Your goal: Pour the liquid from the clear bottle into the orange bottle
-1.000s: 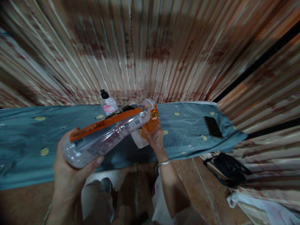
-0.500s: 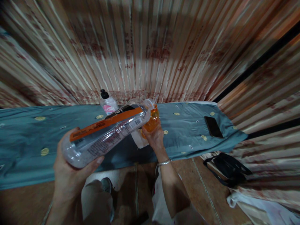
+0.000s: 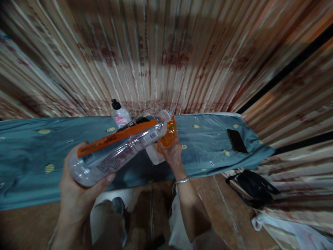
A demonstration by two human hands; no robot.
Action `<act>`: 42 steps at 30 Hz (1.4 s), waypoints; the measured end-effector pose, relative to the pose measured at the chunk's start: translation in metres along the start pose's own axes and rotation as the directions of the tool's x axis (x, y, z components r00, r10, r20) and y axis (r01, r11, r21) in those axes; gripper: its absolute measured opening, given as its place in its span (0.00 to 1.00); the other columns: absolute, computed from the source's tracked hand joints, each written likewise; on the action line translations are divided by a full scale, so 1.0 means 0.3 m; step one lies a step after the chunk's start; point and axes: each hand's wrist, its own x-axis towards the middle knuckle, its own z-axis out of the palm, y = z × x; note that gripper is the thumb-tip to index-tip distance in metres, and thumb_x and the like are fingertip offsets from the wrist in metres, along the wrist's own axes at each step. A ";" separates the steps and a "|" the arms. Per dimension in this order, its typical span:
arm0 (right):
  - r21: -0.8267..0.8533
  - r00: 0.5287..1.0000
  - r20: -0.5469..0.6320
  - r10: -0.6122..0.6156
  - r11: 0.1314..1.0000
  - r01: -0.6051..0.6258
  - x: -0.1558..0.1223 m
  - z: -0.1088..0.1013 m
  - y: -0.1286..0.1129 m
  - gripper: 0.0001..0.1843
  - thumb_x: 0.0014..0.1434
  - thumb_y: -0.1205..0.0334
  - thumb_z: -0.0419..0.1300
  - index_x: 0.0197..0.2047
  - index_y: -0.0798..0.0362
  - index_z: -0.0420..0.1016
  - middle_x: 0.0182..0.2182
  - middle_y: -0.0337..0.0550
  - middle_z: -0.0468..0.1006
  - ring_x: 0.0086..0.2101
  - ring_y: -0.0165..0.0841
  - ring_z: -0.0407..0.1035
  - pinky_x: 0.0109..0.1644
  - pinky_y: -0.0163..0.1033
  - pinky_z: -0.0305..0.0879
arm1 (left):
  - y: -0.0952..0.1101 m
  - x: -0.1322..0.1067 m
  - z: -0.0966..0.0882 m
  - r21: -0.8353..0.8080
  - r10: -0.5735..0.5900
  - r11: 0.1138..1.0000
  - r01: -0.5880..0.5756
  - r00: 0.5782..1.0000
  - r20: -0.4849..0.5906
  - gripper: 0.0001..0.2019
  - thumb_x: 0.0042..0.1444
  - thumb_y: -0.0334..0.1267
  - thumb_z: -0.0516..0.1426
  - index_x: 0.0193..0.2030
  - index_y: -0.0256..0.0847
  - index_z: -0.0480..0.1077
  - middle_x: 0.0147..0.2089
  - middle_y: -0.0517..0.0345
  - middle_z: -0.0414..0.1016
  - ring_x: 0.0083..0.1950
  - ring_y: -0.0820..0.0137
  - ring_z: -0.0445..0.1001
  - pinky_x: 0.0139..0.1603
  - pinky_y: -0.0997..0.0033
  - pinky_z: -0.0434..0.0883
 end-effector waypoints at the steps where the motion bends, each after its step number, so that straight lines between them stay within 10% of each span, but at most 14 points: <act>1: 0.003 1.000 0.002 0.003 1.000 -0.003 0.000 -0.001 -0.001 0.37 0.56 0.52 0.76 0.67 0.47 0.78 0.60 0.57 0.94 0.61 0.58 0.89 0.69 0.65 0.87 | 0.003 -0.001 0.000 -0.003 -0.008 1.000 0.008 1.000 0.004 0.48 0.43 0.52 0.81 0.73 0.53 0.77 0.63 0.50 0.87 0.60 0.45 0.89 0.61 0.45 0.91; 42: -0.036 1.000 -0.012 0.020 0.999 -0.020 -0.001 0.005 -0.009 0.42 0.56 0.54 0.78 0.70 0.57 0.77 0.61 0.65 0.92 0.61 0.59 0.89 0.69 0.63 0.86 | 0.037 -0.003 0.005 -0.052 -0.068 0.996 0.069 0.997 0.026 0.47 0.46 0.48 0.81 0.74 0.51 0.76 0.64 0.47 0.86 0.62 0.44 0.89 0.68 0.41 0.88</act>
